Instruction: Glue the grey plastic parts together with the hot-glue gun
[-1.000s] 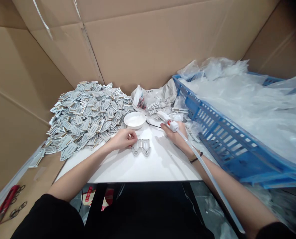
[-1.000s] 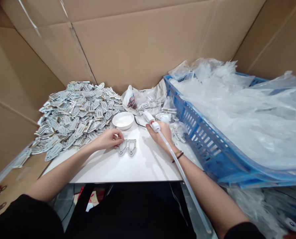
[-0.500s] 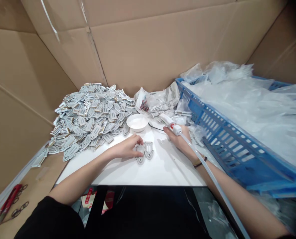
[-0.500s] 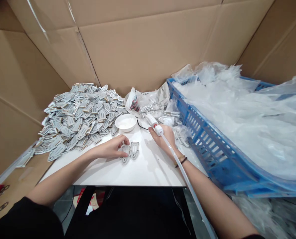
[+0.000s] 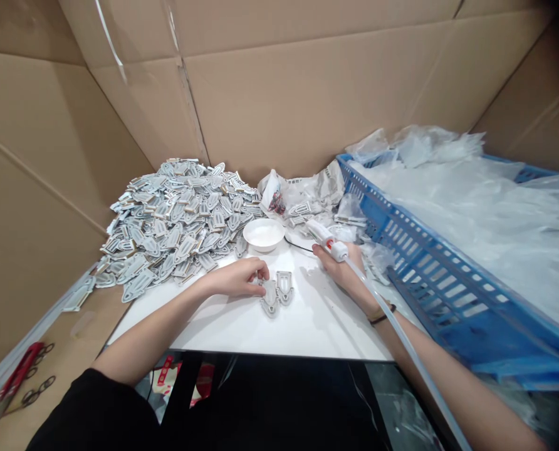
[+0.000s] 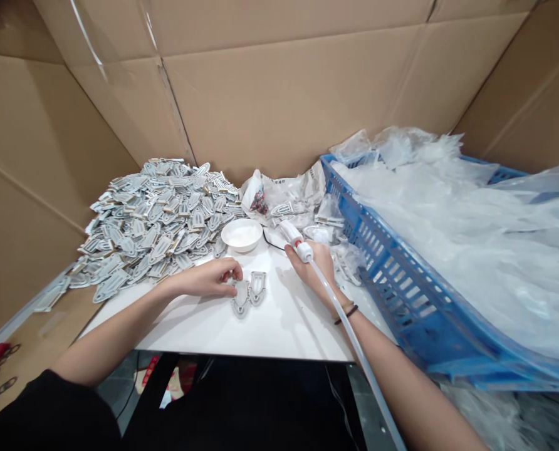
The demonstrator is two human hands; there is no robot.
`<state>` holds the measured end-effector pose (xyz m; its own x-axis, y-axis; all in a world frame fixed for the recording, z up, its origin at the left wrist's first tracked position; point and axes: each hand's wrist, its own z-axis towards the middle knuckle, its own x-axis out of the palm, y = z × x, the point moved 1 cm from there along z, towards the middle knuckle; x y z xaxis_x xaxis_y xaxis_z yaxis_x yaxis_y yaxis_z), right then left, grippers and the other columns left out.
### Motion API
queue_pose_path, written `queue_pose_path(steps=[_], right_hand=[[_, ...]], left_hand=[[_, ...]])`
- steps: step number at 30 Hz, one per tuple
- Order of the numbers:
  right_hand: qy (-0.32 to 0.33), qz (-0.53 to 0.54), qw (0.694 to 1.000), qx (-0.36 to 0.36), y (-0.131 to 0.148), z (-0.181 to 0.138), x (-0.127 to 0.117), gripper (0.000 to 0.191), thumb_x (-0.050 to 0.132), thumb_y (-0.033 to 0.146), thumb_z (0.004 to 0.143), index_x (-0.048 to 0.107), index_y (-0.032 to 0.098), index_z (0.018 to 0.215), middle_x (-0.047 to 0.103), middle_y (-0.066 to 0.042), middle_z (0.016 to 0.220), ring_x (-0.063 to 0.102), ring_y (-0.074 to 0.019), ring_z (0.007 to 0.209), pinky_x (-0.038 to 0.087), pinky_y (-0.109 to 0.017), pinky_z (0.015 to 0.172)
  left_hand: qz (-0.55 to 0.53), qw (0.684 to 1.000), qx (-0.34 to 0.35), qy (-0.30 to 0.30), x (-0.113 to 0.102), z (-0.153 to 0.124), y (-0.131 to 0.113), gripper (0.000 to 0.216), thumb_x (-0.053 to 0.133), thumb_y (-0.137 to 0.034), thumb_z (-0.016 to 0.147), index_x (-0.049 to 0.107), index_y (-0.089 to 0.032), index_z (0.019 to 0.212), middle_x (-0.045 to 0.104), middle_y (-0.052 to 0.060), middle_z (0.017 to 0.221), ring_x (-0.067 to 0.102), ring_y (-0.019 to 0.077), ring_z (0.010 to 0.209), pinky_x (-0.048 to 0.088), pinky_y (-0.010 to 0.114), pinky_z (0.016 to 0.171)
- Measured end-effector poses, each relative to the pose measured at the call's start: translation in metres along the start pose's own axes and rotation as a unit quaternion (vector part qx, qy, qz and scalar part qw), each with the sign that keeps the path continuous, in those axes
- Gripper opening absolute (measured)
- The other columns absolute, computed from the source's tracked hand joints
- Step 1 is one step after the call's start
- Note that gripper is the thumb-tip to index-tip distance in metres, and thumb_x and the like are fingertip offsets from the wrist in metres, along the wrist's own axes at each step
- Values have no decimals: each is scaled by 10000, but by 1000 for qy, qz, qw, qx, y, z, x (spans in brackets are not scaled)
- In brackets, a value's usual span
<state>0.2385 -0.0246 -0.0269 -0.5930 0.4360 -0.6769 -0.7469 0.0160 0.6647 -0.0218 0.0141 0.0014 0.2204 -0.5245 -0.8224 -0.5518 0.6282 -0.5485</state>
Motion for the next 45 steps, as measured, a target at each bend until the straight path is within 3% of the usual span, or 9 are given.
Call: queue_pose_path(steps=[8, 11, 14, 22, 27, 31, 35, 39, 45], right_hand=[[14, 23, 1000, -3, 4, -2, -5, 417, 549, 536, 811, 472, 254, 513, 596, -100, 524, 592, -269, 563, 358, -344, 507], [13, 19, 1000, 1, 3, -1, -4, 424, 553, 540, 815, 483, 247, 517, 593, -100, 525, 598, -271, 583, 361, -341, 520], [6, 16, 1000, -4, 0, -1, -2, 414, 556, 522, 822, 486, 235, 533, 596, -96, 529, 588, -252, 571, 345, -328, 514], [1, 26, 999, -23, -1, -1, -1, 417, 563, 522, 824, 462, 240, 534, 578, -85, 515, 543, -215, 520, 307, -322, 496], [-4, 13, 999, -34, 1, -1, -1, 429, 547, 507, 820, 414, 239, 513, 536, -54, 480, 489, -180, 479, 272, -307, 474], [-10, 11, 999, -33, 3, -1, -2, 417, 555, 491, 810, 421, 229, 514, 534, -51, 474, 487, -172, 478, 267, -299, 471], [-4, 10, 999, -34, 2, -1, -2, 422, 553, 491, 820, 436, 232, 507, 559, -78, 488, 511, -188, 500, 287, -306, 475], [-4, -1, 1000, -31, 2, 0, -2, 419, 545, 492, 813, 413, 237, 508, 534, -53, 491, 504, -187, 500, 282, -301, 482], [-2, -8, 999, -33, 2, 0, -1, 410, 521, 486, 819, 405, 229, 521, 500, -21, 484, 480, -162, 496, 272, -287, 490]], left_hand=[[24, 1000, 9, -17, -1, -2, -5, 222, 676, -341, 767, 602, -160, 871, 539, 29, 891, 514, 151, 784, 398, 232, 672], [11, 1000, 28, -8, -2, -2, -8, 248, 672, -303, 775, 630, -166, 977, 559, 36, 944, 528, 151, 807, 408, 233, 705], [-13, 998, 53, 22, -3, -2, -10, 291, 647, -259, 798, 649, -192, 1082, 565, 45, 1019, 544, 147, 826, 420, 233, 743], [-30, 997, 67, 36, -3, -1, -9, 212, 673, -233, 792, 667, -163, 992, 568, 51, 1009, 548, 135, 813, 423, 208, 706], [-19, 995, 87, 51, -4, -2, -8, 349, 685, -279, 806, 648, -192, 1142, 569, 62, 1062, 544, 148, 853, 422, 210, 727], [-28, 992, 105, 64, -5, -1, -7, 284, 696, -301, 801, 656, -179, 1055, 560, 58, 1041, 523, 139, 824, 411, 204, 714], [-17, 994, 83, 63, -3, 1, -5, 287, 747, -281, 746, 614, -156, 967, 551, 27, 948, 469, 120, 751, 372, 191, 655], [-16, 997, 36, 72, -3, 1, -4, 308, 732, -236, 746, 588, -150, 1004, 549, -15, 824, 449, 106, 692, 326, 186, 603], [-58, 996, 70, 10, -11, -2, -6, 211, 612, -331, 864, 618, -141, 955, 636, 38, 930, 543, 131, 817, 385, 198, 705]])
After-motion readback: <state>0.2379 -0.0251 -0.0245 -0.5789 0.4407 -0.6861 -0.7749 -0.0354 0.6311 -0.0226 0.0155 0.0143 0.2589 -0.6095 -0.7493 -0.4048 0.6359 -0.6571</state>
